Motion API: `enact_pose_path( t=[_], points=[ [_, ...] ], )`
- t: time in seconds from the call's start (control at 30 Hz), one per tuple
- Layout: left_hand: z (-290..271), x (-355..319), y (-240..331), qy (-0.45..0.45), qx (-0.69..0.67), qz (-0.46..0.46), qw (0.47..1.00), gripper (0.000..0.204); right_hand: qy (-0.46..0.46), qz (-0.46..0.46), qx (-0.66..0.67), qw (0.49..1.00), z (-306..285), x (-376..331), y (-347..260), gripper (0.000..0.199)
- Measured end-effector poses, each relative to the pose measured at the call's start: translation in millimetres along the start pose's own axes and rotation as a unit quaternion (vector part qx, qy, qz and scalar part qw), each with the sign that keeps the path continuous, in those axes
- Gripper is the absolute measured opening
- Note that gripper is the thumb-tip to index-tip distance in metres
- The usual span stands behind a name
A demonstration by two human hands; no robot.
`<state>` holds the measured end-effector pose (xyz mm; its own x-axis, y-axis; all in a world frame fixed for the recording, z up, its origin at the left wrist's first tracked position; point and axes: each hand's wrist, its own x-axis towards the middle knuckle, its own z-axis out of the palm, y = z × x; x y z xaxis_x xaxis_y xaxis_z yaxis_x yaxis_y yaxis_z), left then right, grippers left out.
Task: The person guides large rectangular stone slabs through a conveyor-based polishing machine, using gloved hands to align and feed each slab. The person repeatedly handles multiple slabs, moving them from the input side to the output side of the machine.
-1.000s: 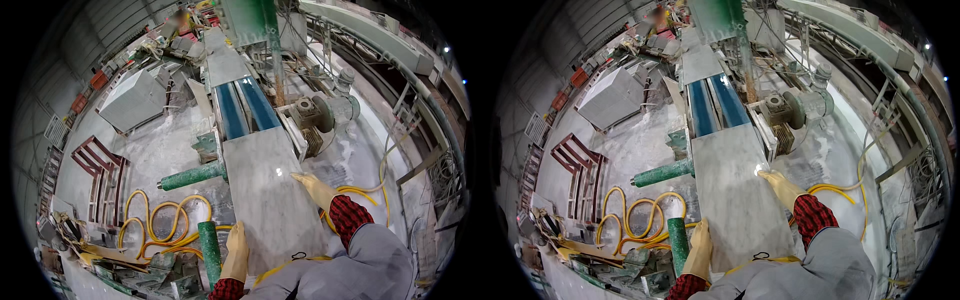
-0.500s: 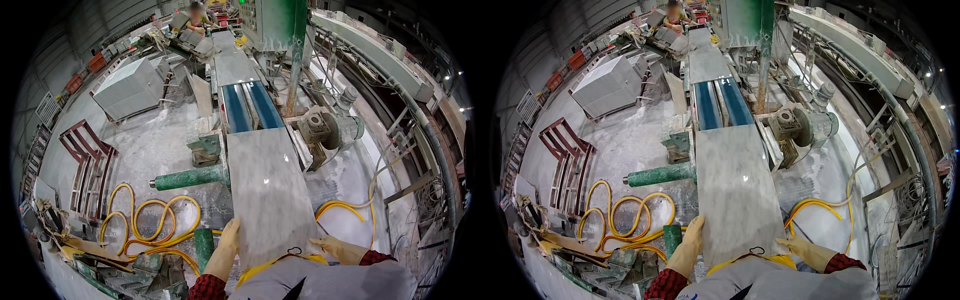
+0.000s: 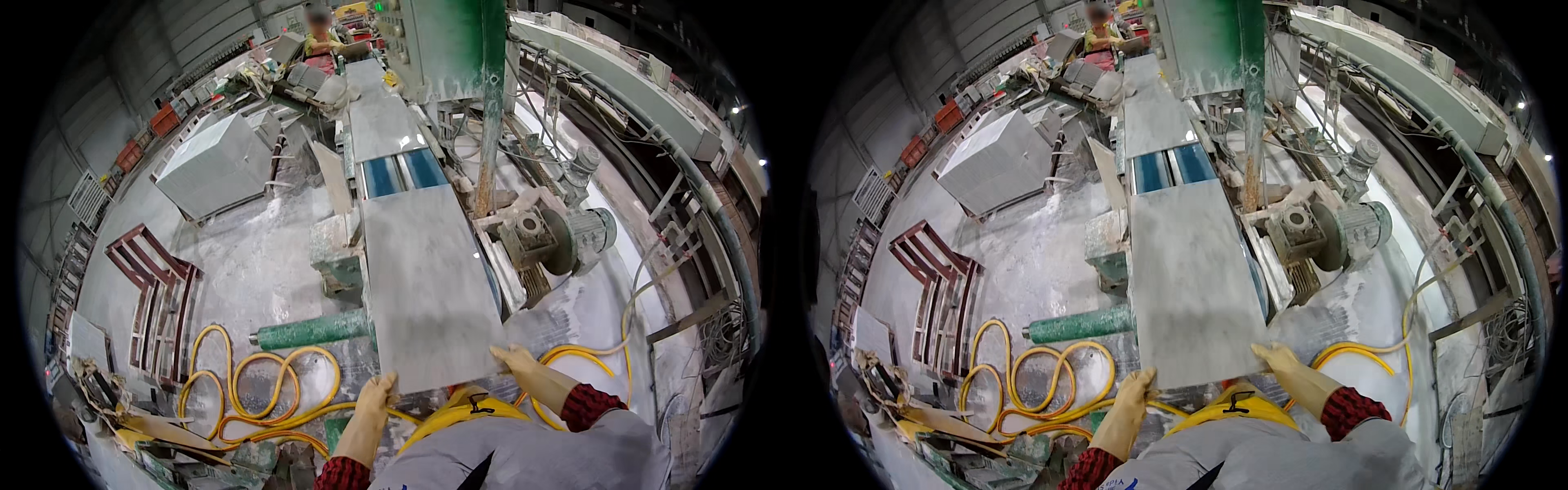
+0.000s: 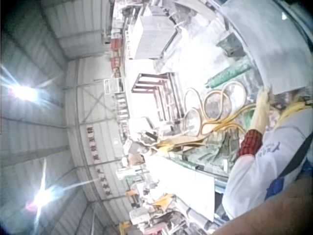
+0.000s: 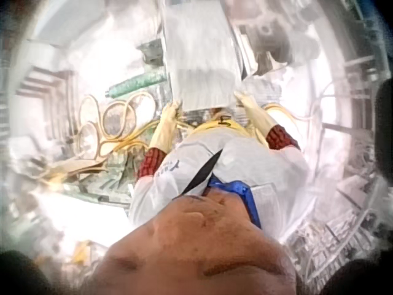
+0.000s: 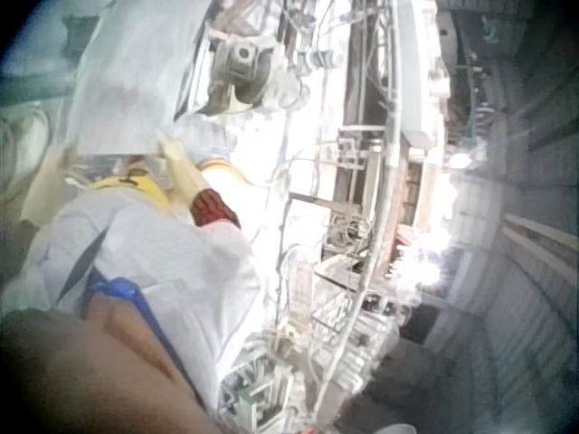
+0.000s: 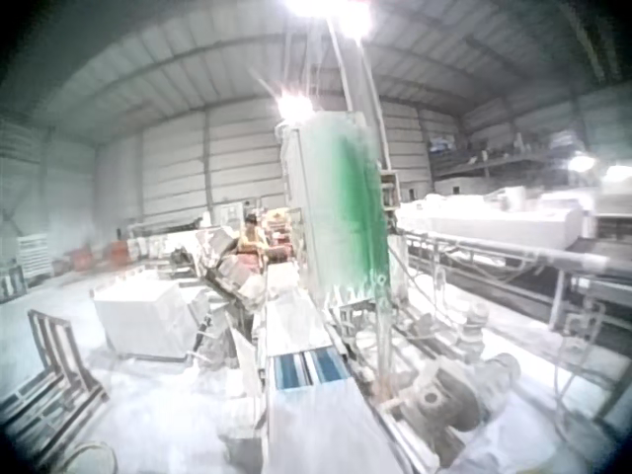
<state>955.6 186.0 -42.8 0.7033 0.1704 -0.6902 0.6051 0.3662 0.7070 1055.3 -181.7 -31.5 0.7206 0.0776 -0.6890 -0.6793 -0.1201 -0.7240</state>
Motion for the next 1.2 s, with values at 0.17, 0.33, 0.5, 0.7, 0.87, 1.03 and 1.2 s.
enact_pose_path(
  t=[0.17,0.33,0.5,0.7,0.87,1.03,1.2],
  points=[
    [14,64,35,-0.039,-0.175,0.049,0.983,0.031,0.068,-0.038,0.187,0.979,21,59,-40,0.051],
    [44,41,47,0.016,-0.118,-0.032,0.992,0.049,-0.110,0.120,0.214,0.963,2,54,-28,0.055],
    [82,31,77,0.056,-0.071,-0.080,0.993,0.052,-0.113,0.063,0.140,0.982,17,67,-54,0.062],
    [70,51,66,0.018,-0.059,-0.032,0.998,0.050,-0.063,0.056,0.126,0.988,27,76,-54,0.056],
    [59,75,56,-0.029,-0.081,-0.016,0.996,0.050,-0.041,0.070,0.126,0.989,30,80,-66,0.059],
    [70,99,90,-0.039,-0.093,0.014,0.995,0.046,-0.026,0.009,0.151,0.988,35,116,-90,0.052],
    [79,122,119,-0.008,-0.091,-0.024,0.996,0.043,-0.023,0.012,0.132,0.991,39,137,-117,0.052]
  ],
)
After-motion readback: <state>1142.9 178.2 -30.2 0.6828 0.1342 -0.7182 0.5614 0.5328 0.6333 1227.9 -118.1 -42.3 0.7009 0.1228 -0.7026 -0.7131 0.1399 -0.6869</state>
